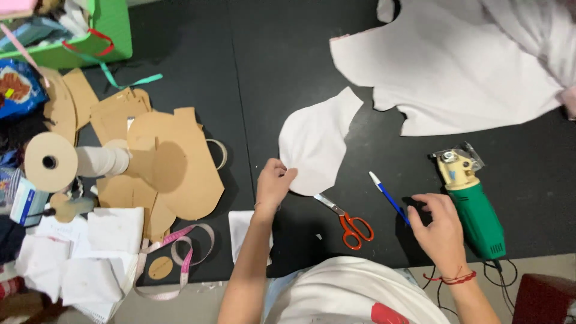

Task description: The person places a cardboard pattern on a white fabric, traces its outline with a pen, and then uses an electric rotary cutter to cut the fabric along the traced lines. After cutting, the person removes the cut piece and places a pink patterned fabric on the table.

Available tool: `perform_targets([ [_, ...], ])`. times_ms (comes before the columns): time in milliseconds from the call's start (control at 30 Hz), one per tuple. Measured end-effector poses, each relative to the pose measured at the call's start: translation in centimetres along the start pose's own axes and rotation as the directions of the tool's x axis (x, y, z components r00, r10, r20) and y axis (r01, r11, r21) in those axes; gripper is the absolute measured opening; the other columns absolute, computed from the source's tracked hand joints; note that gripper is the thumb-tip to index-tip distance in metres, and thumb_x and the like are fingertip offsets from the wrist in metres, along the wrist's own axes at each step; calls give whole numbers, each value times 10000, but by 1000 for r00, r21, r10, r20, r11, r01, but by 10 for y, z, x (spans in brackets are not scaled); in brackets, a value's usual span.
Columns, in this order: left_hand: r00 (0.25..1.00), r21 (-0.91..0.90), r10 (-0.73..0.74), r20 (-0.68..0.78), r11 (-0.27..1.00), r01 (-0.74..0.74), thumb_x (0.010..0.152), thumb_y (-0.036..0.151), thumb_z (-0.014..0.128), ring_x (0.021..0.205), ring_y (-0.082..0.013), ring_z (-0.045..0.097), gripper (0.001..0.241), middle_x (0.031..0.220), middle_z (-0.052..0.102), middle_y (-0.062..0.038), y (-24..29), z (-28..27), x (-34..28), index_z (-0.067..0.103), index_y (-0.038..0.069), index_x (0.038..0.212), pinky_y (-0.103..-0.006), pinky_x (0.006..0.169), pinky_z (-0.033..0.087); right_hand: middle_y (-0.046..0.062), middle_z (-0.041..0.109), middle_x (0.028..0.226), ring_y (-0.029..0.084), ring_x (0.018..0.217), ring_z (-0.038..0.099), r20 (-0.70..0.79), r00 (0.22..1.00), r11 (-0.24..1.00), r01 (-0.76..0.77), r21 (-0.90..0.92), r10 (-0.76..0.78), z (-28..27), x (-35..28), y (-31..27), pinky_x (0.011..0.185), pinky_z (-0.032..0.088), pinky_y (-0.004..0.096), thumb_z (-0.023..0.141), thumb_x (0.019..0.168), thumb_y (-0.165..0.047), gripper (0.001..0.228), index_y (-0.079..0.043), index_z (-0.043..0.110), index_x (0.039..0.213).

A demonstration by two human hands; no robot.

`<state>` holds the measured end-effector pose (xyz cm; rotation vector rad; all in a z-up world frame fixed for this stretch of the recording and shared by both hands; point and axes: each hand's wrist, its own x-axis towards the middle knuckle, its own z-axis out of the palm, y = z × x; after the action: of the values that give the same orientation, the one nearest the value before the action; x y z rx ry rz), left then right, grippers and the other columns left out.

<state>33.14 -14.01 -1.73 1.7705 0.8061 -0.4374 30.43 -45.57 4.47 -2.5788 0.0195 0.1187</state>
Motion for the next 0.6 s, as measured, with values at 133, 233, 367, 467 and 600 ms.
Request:
perform_targets([
  [133, 995, -79, -93, -38, 993, 90, 738, 299, 632, 667, -144, 568, 381, 770, 626, -73, -27, -8, 0, 495, 38, 979, -270, 542, 518, 72, 551, 877, 243, 797, 592, 102, 995, 1000, -10, 18, 8, 4, 15, -13, 685, 482, 331, 635, 781, -115, 193, -77, 613, 970],
  [233, 993, -102, -114, -18, 989, 112, 738, 347, 637, 736, -159, 587, 433, 829, 642, -99, -4, -10, -18, 505, 50, 1024, -291, 601, 516, 105, 573, 875, 264, 797, 601, 182, 983, 997, -37, 67, 24, 7, 28, -32, 658, 496, 343, 613, 801, -127, 201, -56, 602, 989],
  [367, 999, -82, -35, -26, 996, 32, 749, 368, 637, 846, -257, 597, 430, 899, 619, -186, -18, -4, -15, 515, 28, 982, -369, 634, 520, 143, 601, 972, 261, 839, 602, 372, 901, 910, -330, 251, 224, 12, 53, -67, 679, 499, 378, 548, 838, -194, 280, -69, 546, 1088],
  [467, 1000, -216, -13, -17, 976, 9, 771, 288, 617, 746, -191, 562, 370, 810, 605, -168, -11, -6, -19, 506, -16, 951, -294, 575, 523, 265, 539, 1063, 307, 872, 576, 662, 685, 484, -710, 512, 304, 7, 65, -129, 765, 461, 385, 386, 890, -201, 363, 62, 432, 1135],
  [600, 999, -597, -5, 49, 802, 33, 758, 224, 647, 770, -192, 552, 424, 875, 550, -147, 12, -3, -50, 474, -18, 1059, -338, 582, 536, 283, 429, 1245, 333, 1134, 454, 901, 413, 345, -872, 348, 134, 27, 60, -157, 920, 360, 399, 313, 811, -509, 761, 81, 245, 1286],
])
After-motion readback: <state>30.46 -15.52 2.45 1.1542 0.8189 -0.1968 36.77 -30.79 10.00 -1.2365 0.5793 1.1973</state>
